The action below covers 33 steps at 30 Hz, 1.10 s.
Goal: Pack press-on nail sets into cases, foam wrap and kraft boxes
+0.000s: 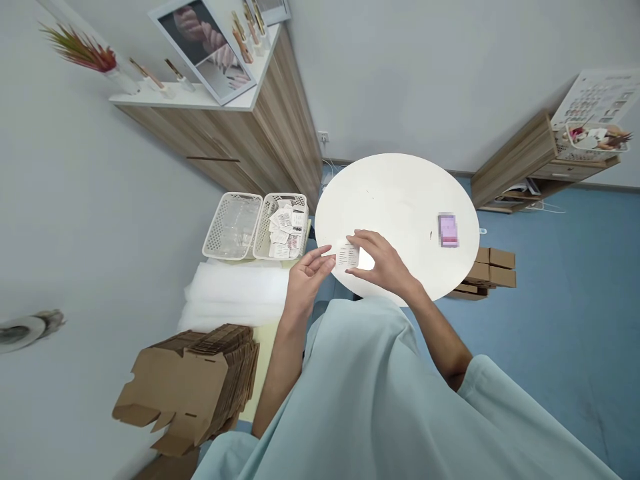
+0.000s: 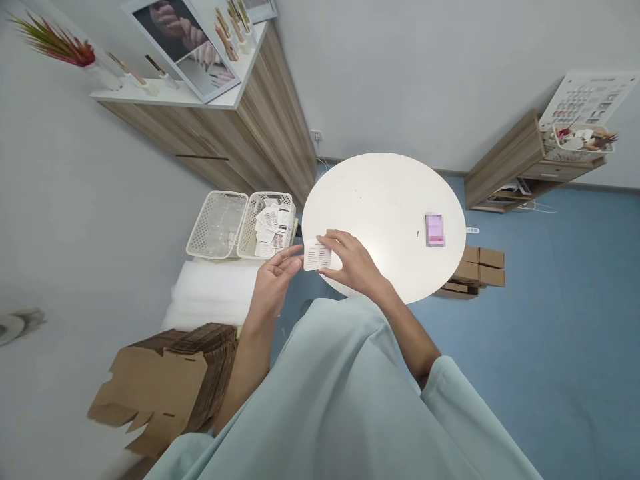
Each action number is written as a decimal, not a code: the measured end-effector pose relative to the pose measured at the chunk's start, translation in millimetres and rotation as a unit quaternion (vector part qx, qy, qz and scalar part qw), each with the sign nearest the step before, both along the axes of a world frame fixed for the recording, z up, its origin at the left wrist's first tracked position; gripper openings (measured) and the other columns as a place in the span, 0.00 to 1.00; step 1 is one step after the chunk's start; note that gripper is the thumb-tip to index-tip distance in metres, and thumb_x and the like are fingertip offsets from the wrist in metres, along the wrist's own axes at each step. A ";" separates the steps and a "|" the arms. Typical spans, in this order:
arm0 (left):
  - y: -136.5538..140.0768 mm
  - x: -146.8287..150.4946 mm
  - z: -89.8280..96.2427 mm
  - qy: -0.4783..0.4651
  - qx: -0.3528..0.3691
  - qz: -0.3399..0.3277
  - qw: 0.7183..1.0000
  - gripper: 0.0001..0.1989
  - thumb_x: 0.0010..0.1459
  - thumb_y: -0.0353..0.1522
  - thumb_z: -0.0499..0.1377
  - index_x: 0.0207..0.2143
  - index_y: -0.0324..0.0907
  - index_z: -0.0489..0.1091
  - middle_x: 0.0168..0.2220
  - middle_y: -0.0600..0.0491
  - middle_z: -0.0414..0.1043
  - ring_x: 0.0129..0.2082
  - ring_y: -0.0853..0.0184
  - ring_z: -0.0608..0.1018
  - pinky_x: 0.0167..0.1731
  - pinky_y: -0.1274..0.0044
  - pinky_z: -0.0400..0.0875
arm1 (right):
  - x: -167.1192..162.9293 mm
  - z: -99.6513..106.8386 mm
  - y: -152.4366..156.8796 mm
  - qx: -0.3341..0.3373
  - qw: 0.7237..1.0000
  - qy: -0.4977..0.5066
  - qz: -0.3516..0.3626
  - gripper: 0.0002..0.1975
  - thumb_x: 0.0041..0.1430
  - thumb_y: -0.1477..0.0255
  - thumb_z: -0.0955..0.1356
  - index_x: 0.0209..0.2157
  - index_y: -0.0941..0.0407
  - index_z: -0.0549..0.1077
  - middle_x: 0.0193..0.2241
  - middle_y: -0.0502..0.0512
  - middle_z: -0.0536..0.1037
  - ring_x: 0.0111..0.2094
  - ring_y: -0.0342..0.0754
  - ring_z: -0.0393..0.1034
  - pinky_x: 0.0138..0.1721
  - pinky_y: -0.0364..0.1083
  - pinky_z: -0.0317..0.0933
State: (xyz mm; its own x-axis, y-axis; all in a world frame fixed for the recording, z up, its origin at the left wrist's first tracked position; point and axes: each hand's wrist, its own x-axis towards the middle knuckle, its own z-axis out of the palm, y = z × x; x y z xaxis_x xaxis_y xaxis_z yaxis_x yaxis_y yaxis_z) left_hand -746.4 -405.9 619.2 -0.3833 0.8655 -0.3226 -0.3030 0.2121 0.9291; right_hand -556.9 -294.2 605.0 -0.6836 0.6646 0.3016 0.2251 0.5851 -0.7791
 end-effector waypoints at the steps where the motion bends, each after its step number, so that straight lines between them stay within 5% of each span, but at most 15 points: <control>1: -0.3 -0.5 2.3 0.017 -0.010 -0.002 1.000 0.33 0.51 0.47 0.78 0.55 0.42 0.79 0.45 0.45 0.86 0.53 0.52 0.84 0.61 0.61 0.71 | 0.3 -1.7 -0.1 0.022 1.000 -0.015 0.001 0.33 0.65 0.63 0.77 0.69 0.46 0.70 0.64 0.63 0.74 0.68 0.65 0.67 0.66 0.66 0.67; 10: 1.1 4.0 -1.2 0.028 -0.027 0.011 0.999 0.31 0.50 0.46 0.78 0.53 0.41 0.80 0.40 0.47 0.86 0.48 0.54 0.85 0.60 0.61 0.72 | 1.2 -1.2 -1.0 0.075 0.995 -0.055 0.018 0.33 0.68 0.65 0.75 0.71 0.48 0.67 0.64 0.65 0.74 0.70 0.65 0.64 0.66 0.67 0.67; 18: 4.1 6.7 -7.6 -0.033 -0.006 -0.082 0.996 0.36 0.55 0.47 0.76 0.62 0.43 0.75 0.59 0.39 0.80 0.66 0.47 0.76 0.66 0.59 0.68 | 4.4 -3.2 0.9 0.046 0.999 -0.012 0.015 0.33 0.67 0.61 0.76 0.70 0.44 0.67 0.68 0.61 0.70 0.72 0.65 0.61 0.68 0.69 0.64; 27: 12.2 26.1 -10.9 -0.052 -0.014 -0.074 0.996 0.38 0.52 0.45 0.77 0.62 0.42 0.75 0.56 0.39 0.82 0.63 0.45 0.79 0.64 0.57 0.70 | 9.0 -17.7 -0.5 -0.051 0.998 0.042 0.001 0.30 0.66 0.60 0.76 0.67 0.43 0.71 0.68 0.60 0.70 0.71 0.61 0.63 0.69 0.66 0.64; 33: 13.9 24.0 -34.0 -0.153 -0.071 -0.031 0.985 0.27 0.59 0.44 0.74 0.57 0.41 0.79 0.49 0.43 0.85 0.52 0.57 0.84 0.59 0.64 0.75 | 10.7 -35.3 0.0 -0.180 0.979 0.090 0.022 0.34 0.60 0.54 0.79 0.65 0.43 0.73 0.69 0.59 0.69 0.71 0.61 0.62 0.71 0.64 0.60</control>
State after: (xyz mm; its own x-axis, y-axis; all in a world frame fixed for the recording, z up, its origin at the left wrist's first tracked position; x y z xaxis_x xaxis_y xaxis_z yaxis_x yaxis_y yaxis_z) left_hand -722.4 -392.1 585.1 -0.1974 0.8223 -0.5338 -0.5459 0.3601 0.7566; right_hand -546.2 -294.2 569.8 -0.6705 0.7217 0.1718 0.0459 0.2715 -0.9613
